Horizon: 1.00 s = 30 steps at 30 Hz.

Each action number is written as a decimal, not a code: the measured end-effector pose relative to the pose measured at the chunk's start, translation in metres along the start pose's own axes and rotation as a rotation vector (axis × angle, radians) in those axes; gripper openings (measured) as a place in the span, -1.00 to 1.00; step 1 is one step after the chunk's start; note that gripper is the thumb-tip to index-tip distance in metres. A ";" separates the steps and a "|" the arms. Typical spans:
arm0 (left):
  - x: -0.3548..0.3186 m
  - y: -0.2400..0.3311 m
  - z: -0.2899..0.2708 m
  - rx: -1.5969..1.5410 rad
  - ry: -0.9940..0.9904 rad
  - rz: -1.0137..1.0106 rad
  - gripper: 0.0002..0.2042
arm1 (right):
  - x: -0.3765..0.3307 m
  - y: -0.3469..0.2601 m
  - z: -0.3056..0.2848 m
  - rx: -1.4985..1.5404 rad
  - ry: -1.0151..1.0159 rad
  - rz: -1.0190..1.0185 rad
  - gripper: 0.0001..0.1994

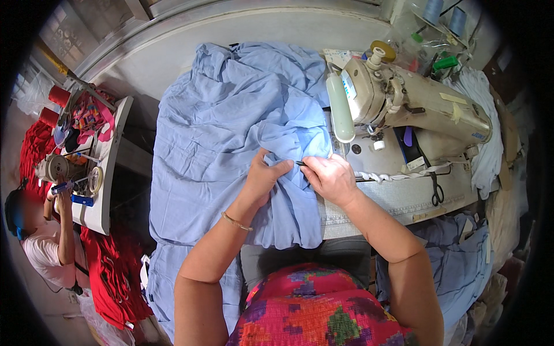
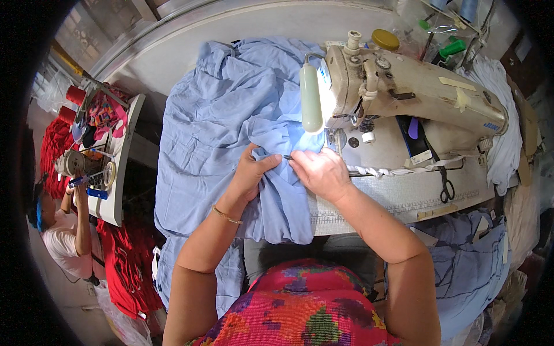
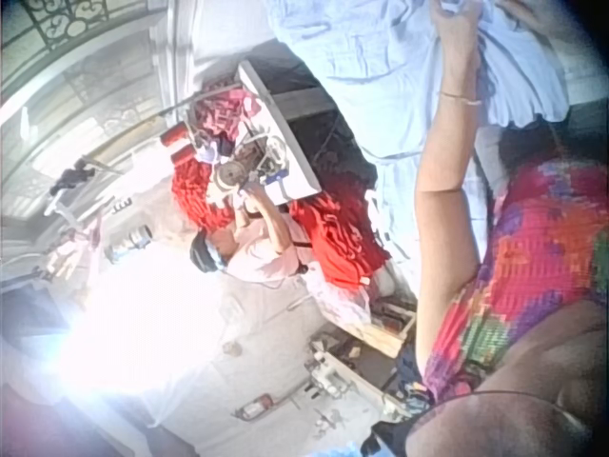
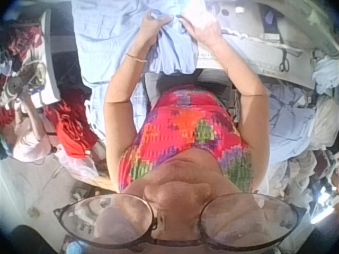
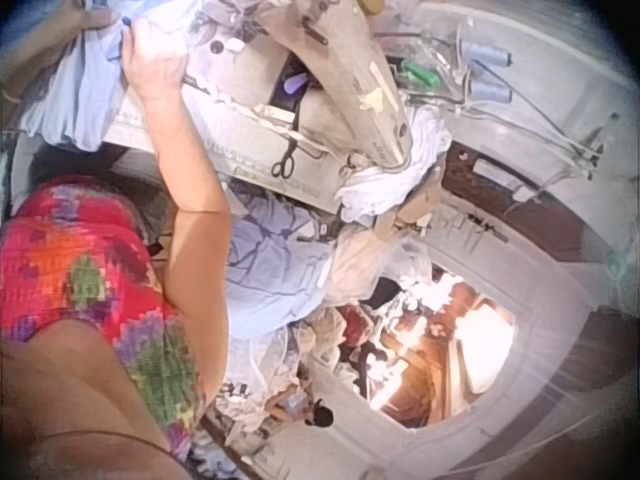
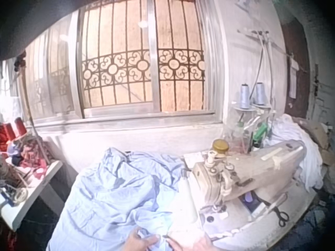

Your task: The person uses thread nippers to trim loose threads from the collar and button placket of a blue shirt, then turns the shirt over to repeat the trimming on the back of the collar.

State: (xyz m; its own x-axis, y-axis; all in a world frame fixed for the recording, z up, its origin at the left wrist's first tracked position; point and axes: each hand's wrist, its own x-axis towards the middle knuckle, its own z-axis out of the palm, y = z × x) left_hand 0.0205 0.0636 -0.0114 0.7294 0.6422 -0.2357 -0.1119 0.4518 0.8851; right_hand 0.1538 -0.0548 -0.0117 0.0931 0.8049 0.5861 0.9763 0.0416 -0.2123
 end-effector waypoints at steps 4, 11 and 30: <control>0.001 -0.003 0.000 0.035 0.009 0.039 -0.58 | -0.001 -0.001 -0.001 0.039 -0.015 0.071 -0.85; 0.001 0.003 -0.001 -0.007 -0.030 0.072 -0.59 | 0.003 -0.002 -0.012 0.159 -0.034 0.241 -0.84; 0.003 -0.003 -0.001 -0.024 0.044 0.121 -0.65 | 0.004 -0.006 -0.012 0.272 -0.035 0.233 -0.79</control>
State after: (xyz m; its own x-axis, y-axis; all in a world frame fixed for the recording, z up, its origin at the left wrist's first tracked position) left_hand 0.0220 0.0648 -0.0151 0.6795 0.7192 -0.1452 -0.2143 0.3838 0.8982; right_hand 0.1502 -0.0586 0.0013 0.2959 0.8311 0.4709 0.8412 0.0068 -0.5406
